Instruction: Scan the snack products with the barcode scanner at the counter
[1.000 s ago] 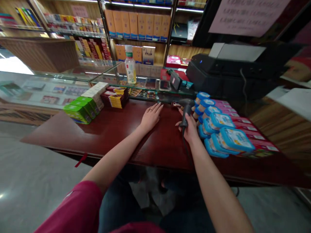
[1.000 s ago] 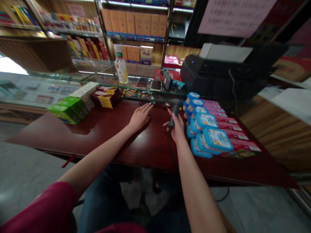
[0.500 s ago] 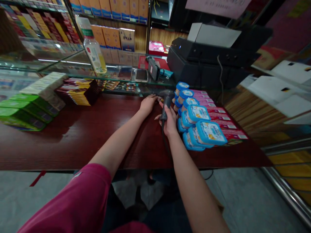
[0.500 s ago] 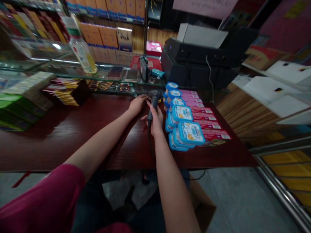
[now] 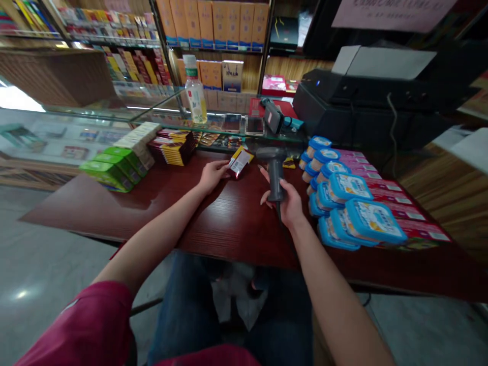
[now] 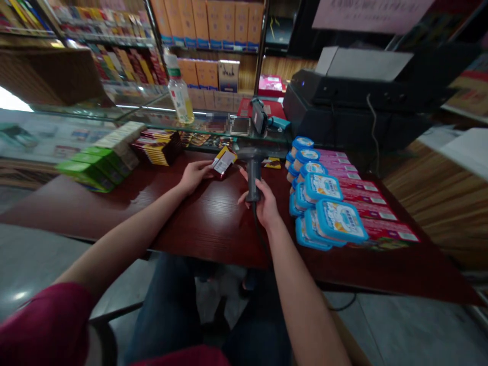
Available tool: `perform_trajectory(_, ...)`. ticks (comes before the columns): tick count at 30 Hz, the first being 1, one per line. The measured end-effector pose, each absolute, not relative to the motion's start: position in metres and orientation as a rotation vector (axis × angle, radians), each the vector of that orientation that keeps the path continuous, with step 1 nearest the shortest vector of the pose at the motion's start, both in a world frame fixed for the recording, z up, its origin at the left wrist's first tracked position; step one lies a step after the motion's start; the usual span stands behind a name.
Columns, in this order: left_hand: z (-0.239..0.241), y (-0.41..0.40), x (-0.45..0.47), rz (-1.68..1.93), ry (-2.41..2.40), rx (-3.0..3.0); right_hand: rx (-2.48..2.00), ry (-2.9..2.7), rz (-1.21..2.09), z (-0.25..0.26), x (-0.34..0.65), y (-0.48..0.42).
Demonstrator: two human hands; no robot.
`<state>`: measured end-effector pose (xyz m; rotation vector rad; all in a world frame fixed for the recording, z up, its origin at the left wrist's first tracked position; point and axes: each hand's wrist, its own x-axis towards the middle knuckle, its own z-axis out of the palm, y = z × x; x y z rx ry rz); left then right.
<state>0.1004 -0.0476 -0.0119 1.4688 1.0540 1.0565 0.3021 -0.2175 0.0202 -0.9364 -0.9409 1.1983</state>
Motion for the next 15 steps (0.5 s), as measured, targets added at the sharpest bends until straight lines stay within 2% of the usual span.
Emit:
perform_trajectory(5, -0.010, -0.055, 0.077, 1.033, 0.896, 1.182, -0.882, -1.109, 1.392, 0.018, 0.291, -0.220)
perform_trajectory(15, -0.008, -0.056, 0.083, 1.053, 0.923, 1.128, -0.888, -1.163, 1.352, 0.010, 0.293, -0.217)
